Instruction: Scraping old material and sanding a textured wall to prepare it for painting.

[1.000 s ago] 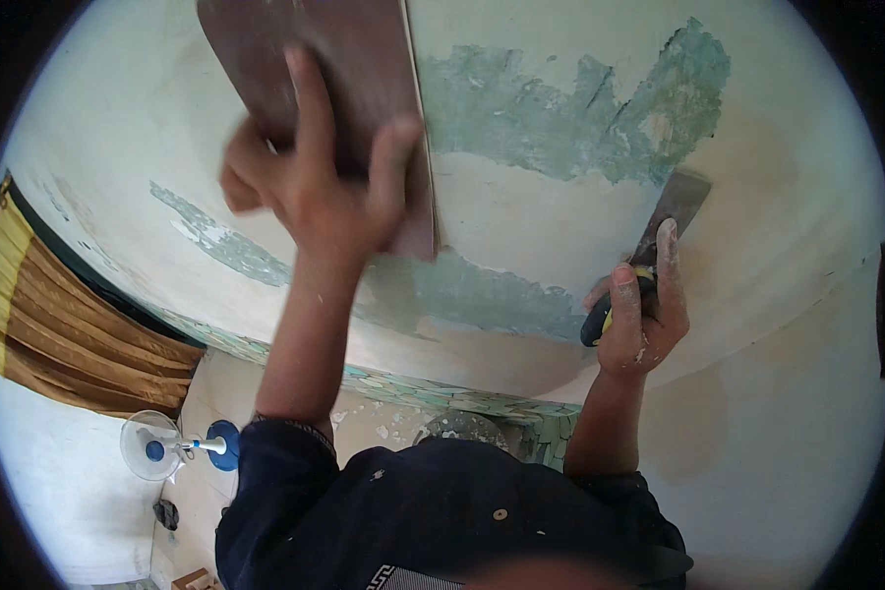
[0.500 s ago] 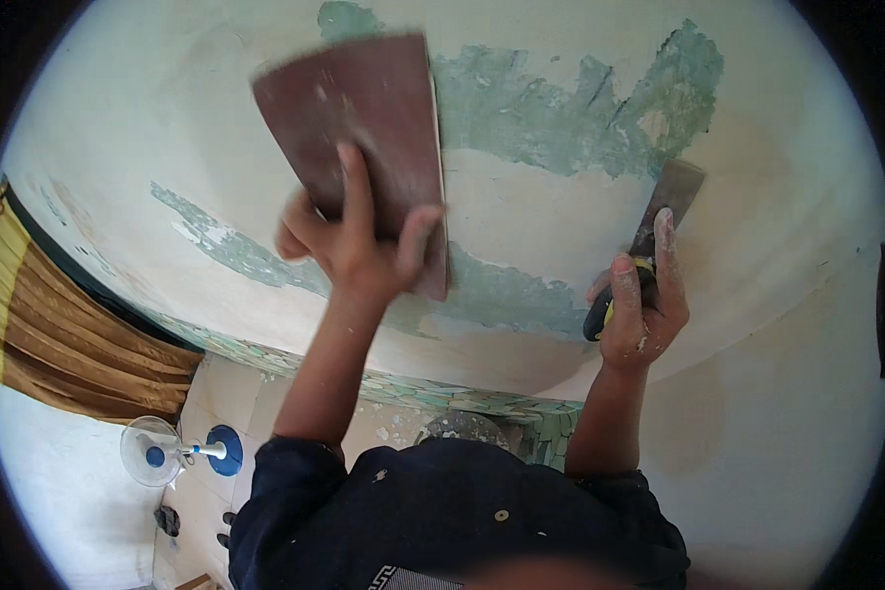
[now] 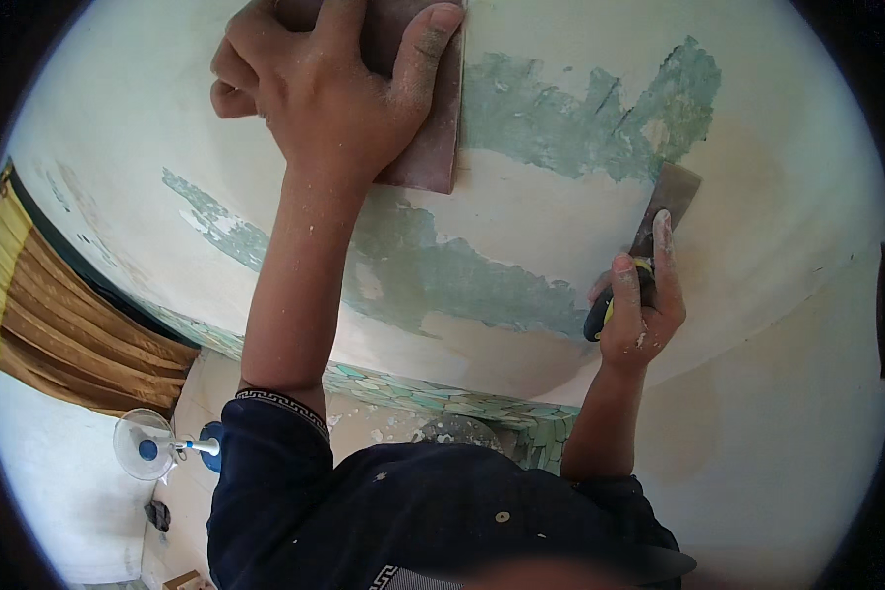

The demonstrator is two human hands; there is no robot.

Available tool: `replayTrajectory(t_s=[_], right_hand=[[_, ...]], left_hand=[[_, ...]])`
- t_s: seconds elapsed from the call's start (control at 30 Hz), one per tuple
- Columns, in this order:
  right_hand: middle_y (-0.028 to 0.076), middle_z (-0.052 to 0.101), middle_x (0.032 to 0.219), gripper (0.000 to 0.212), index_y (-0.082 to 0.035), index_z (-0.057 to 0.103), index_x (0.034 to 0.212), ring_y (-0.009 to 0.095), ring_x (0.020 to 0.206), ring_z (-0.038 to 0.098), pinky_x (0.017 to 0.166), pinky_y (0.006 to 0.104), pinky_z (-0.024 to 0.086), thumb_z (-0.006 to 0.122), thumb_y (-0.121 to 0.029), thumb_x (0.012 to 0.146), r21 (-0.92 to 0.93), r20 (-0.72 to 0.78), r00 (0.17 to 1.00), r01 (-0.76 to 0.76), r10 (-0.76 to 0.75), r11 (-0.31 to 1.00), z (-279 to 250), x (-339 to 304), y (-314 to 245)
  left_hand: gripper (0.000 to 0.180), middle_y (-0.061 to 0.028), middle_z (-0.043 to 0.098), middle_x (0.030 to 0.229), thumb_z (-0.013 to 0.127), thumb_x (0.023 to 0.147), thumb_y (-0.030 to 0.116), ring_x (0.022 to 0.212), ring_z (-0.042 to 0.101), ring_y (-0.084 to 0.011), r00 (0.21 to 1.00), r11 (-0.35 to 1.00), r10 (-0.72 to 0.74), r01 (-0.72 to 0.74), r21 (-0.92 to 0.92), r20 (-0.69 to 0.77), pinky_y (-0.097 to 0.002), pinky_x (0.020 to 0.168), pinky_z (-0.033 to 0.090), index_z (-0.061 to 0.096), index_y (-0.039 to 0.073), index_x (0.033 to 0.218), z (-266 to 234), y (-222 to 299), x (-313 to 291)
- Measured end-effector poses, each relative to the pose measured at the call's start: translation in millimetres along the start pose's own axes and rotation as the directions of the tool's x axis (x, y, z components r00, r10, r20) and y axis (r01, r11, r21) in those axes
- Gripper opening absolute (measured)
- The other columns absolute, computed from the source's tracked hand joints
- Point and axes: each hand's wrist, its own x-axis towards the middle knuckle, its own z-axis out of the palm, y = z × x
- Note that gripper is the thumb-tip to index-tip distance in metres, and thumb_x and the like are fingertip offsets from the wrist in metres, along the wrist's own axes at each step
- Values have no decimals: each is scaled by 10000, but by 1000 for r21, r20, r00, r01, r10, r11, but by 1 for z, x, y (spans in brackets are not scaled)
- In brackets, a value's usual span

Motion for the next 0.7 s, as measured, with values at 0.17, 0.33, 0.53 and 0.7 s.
replayTrajectory(t_s=[0.17, 0.33, 0.53, 0.7], right_hand=[[245, 632, 1267, 492, 94, 526, 1363, 125, 577, 584, 504, 256, 473, 582, 53, 876, 32, -45, 998, -33, 35, 999, 5, 0, -4], [216, 650, 1183, 497, 60, 513, 1389, 123, 568, 562, 497, 262, 484, 586, 36, 898, 9, -31, 1000, -4, 4, 1000, 5, 2, -2], [223, 642, 1238, 499, 65, 508, 1390, 124, 564, 562, 497, 266, 488, 577, 38, 897, -12, -34, 999, 15, -15, 1000, 7, 4, -6], [228, 662, 1192, 511, 100, 510, 1374, 124, 558, 575, 501, 254, 475, 576, 58, 869, 6, -68, 997, 20, -19, 1000, 12, 4, -8]], left_hand=[[847, -246, 434, 1095, 713, 773, 604, 1047, 358, -365, 972, 986, 163, -168, -16, -169, -470, 990, 222, 540, 113, 1441, 19, -35, -52], [832, -177, 405, 1022, 702, 752, 655, 988, 332, -328, 997, 996, 70, -68, -61, 19, -444, 902, 205, 611, 116, 1379, 13, -29, -172], [809, -180, 420, 1054, 697, 762, 656, 993, 335, -327, 994, 994, 94, -91, -62, 47, -456, 890, 210, 612, 139, 1379, 10, -25, -162], [806, -196, 451, 1049, 701, 750, 669, 973, 377, -333, 977, 990, 135, -139, -13, -166, -455, 900, 234, 613, 176, 1382, 20, -21, -57]])
